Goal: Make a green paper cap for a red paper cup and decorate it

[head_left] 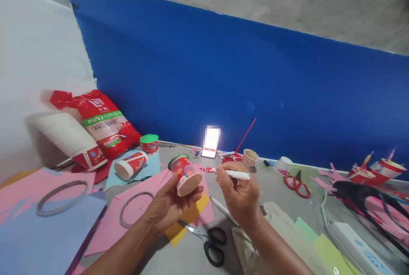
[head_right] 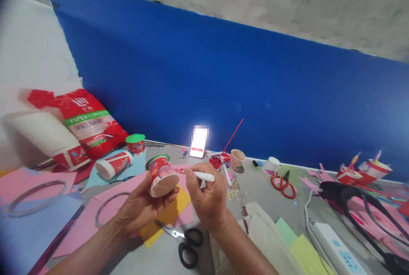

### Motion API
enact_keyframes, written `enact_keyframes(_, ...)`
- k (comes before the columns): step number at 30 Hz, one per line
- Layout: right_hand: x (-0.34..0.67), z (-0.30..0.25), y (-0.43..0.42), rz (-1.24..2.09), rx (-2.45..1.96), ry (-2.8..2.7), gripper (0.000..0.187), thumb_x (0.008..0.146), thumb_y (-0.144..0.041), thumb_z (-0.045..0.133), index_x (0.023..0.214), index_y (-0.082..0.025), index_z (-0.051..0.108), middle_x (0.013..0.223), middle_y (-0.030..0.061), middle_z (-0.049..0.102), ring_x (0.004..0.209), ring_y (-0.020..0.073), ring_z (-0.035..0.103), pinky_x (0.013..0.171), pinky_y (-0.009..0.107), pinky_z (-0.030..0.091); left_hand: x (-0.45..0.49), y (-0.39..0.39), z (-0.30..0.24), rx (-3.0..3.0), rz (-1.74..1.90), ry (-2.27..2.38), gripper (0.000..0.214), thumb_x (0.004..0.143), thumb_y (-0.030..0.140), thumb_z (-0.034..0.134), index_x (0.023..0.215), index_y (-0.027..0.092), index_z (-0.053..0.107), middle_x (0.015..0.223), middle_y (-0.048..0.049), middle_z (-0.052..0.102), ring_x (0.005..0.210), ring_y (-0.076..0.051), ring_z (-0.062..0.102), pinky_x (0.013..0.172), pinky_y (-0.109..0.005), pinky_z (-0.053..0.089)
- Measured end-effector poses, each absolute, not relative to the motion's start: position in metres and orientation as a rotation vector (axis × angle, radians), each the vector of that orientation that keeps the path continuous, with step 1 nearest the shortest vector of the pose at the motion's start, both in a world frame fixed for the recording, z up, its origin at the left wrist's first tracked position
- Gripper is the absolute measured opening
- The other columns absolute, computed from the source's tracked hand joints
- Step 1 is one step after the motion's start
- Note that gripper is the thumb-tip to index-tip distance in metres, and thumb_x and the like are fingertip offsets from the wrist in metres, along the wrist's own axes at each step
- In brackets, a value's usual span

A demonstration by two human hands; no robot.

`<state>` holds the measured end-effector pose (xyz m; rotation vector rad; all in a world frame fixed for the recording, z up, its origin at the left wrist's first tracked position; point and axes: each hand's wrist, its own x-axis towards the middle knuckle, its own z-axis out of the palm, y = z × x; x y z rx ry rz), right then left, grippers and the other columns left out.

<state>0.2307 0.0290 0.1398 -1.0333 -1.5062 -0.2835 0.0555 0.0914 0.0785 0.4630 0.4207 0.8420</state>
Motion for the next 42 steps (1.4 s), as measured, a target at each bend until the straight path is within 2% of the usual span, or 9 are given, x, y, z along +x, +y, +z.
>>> enact_keyframes(5, 0.231, 0.140, 0.029, -0.271, -1.034, -1.503, 0.017, 0.097, -0.023, 0.061, 0.081, -0.020, 0.066, 0.063, -0.0027, 0.069, 0.053, 0.0114, 0.063, 0.053, 0.022, 0.047, 0.056, 0.092, 0.077, 0.568, 0.829, 0.424, 0.040, 0.094, 0.037, 0.068, 0.106, 0.000, 0.075, 0.093, -0.0219, 0.080, 0.086, -0.026, 0.078, 0.084, -0.032, 0.061)
enact_keyframes(8, 0.232, 0.140, 0.030, -0.270, -1.040, -1.493, 0.016, 0.096, -0.024, 0.062, 0.081, -0.020, 0.066, 0.066, -0.0021, 0.070, 0.054, 0.0115, 0.064, 0.053, 0.022, 0.047, 0.056, 0.091, 0.077, 0.643, 0.837, 0.468, 0.035, 0.088, 0.036, 0.076, 0.105, 0.005, 0.076, 0.097, -0.0201, 0.080, 0.090, -0.027, 0.077, 0.083, -0.033, 0.060)
enact_keyframes(12, 0.235, 0.139, 0.032, -0.249, -1.064, -1.499, 0.017, 0.097, -0.025, 0.062, 0.081, -0.020, 0.067, 0.066, -0.0012, 0.070, 0.055, 0.0121, 0.064, 0.055, 0.023, 0.048, 0.057, 0.087, 0.080, 0.784, 0.852, 0.501, 0.034, 0.075, 0.029, 0.088, 0.102, 0.015, 0.074, 0.094, -0.0132, 0.079, 0.085, -0.025, 0.074, 0.072, -0.032, 0.056)
enact_keyframes(15, 0.238, 0.135, 0.036, -0.196, -1.058, -1.511, 0.016, 0.100, -0.027, 0.058, 0.091, -0.020, 0.070, 0.071, 0.0008, 0.072, 0.059, 0.0135, 0.067, 0.060, 0.025, 0.052, 0.059, 0.083, 0.084, 0.902, 0.852, 0.558, 0.037, 0.070, 0.022, 0.090, 0.102, 0.017, 0.072, 0.091, -0.0091, 0.076, 0.080, -0.021, 0.071, 0.066, -0.029, 0.051)
enact_keyframes(20, 0.248, 0.123, 0.050, 0.006, -1.122, -1.510, 0.019, 0.101, -0.031, 0.057, 0.110, -0.021, 0.070, 0.084, 0.0039, 0.077, 0.065, 0.0141, 0.069, 0.060, 0.024, 0.054, 0.059, 0.083, 0.087, 0.947, 0.860, 0.520, 0.052, 0.069, 0.019, 0.089, 0.117, 0.018, 0.069, 0.097, -0.0081, 0.075, 0.081, -0.020, 0.069, 0.067, -0.029, 0.048)
enact_keyframes(26, 0.259, 0.118, 0.061, 0.156, -1.105, -1.425, 0.018, 0.099, -0.028, 0.056, 0.109, -0.019, 0.069, 0.082, 0.0025, 0.077, 0.062, 0.0132, 0.068, 0.059, 0.024, 0.054, 0.052, 0.093, 0.082, 0.839, 0.813, 0.472, 0.040, 0.071, 0.022, 0.087, 0.108, 0.017, 0.072, 0.103, -0.0104, 0.077, 0.087, -0.022, 0.073, 0.074, -0.030, 0.051)
enact_keyframes(29, 0.257, 0.121, 0.057, 0.070, -1.039, -1.531, 0.013, 0.094, -0.023, 0.060, 0.104, -0.020, 0.068, 0.081, 0.0015, 0.074, 0.064, 0.0137, 0.067, 0.063, 0.025, 0.054, 0.049, 0.096, 0.081, 0.775, 0.832, 0.432, 0.036, 0.074, 0.019, 0.085, 0.107, 0.015, 0.074, 0.101, -0.0102, 0.078, 0.089, -0.023, 0.074, 0.078, -0.031, 0.054)
enact_keyframes(33, 0.251, 0.118, 0.051, -0.111, -0.890, -1.764, 0.022, 0.088, -0.020, 0.062, 0.110, -0.021, 0.062, 0.085, 0.0018, 0.069, 0.071, 0.0159, 0.065, 0.068, 0.029, 0.054, 0.046, 0.098, 0.081, 0.697, 0.875, 0.383, 0.034, 0.075, 0.016, 0.081, 0.109, 0.014, 0.075, 0.101, -0.0108, 0.079, 0.090, -0.024, 0.074, 0.080, -0.032, 0.056)
enact_keyframes(42, 0.238, 0.105, 0.053, -0.416, -0.866, -1.872, 0.020, 0.092, -0.010, 0.058, 0.107, -0.023, 0.057, 0.085, 0.0034, 0.070, 0.075, 0.0193, 0.062, 0.067, 0.030, 0.050, 0.045, 0.100, 0.083, 0.693, 0.856, 0.298, 0.024, 0.080, 0.020, 0.079, 0.102, 0.011, 0.077, 0.098, -0.0132, 0.080, 0.085, -0.023, 0.073, 0.080, -0.033, 0.056)
